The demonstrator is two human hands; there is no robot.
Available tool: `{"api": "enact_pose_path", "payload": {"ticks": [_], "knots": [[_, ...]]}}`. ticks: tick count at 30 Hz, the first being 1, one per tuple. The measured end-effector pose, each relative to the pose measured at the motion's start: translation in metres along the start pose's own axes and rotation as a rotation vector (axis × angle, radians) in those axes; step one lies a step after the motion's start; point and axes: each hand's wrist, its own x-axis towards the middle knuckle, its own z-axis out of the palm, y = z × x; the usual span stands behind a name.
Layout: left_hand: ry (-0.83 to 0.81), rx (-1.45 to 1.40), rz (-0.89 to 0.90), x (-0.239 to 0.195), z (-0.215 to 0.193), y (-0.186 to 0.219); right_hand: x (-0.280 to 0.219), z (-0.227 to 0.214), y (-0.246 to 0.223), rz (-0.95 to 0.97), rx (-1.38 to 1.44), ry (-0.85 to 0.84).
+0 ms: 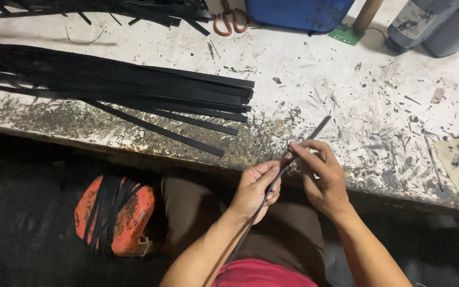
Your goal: The person is applying edge finish to multiple thin black leather strips by pulling them through an applicator.
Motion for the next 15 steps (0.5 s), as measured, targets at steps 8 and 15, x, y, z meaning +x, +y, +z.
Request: {"api": "enact_pose_path", "payload": {"ticks": [8, 15], "knots": [[-0.106, 0.033, 0.102, 0.008, 0.011, 0.011, 0.036, -0.002, -0.009, 0.007, 0.137, 0.066], [-0.008, 0.012, 0.080, 0.011, 0.002, 0.010, 0.031, 0.002, 0.011, -0.054, 0.021, 0.141]]}}
